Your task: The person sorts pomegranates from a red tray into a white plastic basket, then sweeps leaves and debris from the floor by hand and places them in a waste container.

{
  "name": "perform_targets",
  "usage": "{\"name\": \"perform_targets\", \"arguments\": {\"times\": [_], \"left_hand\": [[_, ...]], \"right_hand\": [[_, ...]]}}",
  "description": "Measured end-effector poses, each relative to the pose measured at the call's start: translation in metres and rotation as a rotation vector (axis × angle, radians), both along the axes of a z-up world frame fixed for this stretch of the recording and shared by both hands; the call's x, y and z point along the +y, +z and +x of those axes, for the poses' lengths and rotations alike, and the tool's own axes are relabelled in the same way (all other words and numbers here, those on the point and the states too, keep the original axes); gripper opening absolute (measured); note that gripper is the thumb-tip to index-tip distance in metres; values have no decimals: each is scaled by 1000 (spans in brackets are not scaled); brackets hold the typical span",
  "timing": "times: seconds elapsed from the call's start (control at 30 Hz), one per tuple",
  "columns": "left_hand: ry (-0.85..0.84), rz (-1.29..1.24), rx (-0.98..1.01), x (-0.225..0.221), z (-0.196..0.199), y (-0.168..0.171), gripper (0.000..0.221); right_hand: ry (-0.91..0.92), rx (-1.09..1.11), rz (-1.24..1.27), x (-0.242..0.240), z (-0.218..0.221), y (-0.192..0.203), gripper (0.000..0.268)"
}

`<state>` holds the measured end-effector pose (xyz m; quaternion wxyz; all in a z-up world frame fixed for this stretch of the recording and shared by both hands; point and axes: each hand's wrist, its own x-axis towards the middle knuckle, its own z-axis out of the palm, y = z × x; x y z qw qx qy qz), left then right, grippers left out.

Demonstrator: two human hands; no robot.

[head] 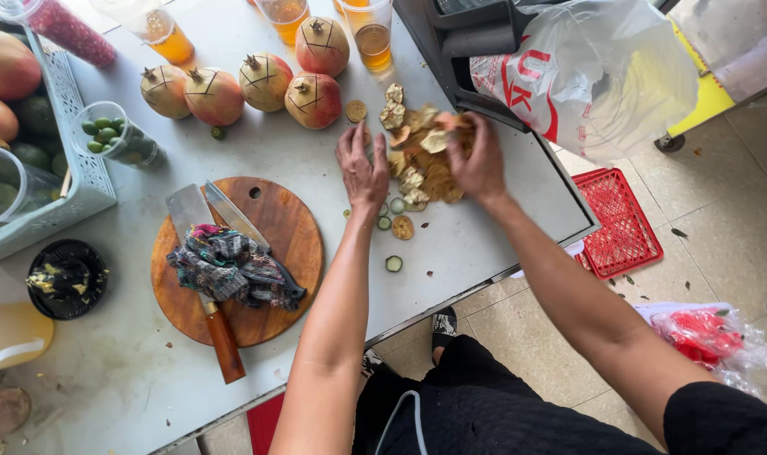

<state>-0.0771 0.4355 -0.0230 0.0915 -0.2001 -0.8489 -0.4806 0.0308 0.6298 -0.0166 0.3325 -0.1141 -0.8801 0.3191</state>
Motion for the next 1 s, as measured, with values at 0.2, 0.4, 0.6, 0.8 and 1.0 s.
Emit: {"name": "perform_targets", "arguments": {"times": [0.2, 0.4, 0.6, 0.8, 1.0], "left_hand": [[-117, 26, -23, -29, 43, 24, 51], [127, -65, 0, -59, 59, 19, 58], [184, -240, -66, -40, 101, 2, 103], [107, -346, -74, -35, 103, 16, 133], [-1, -321, 66, -40, 109, 21, 150]], "right_hand": [[281, -108, -33, -56, 9, 11, 42], [211, -79, 23, -9, -84, 27, 47], [629, -401, 242, -19, -166, 38, 67], [766, -480, 411, -25, -155, 33, 63], [910, -581, 238, -12, -68, 34, 57]]}}
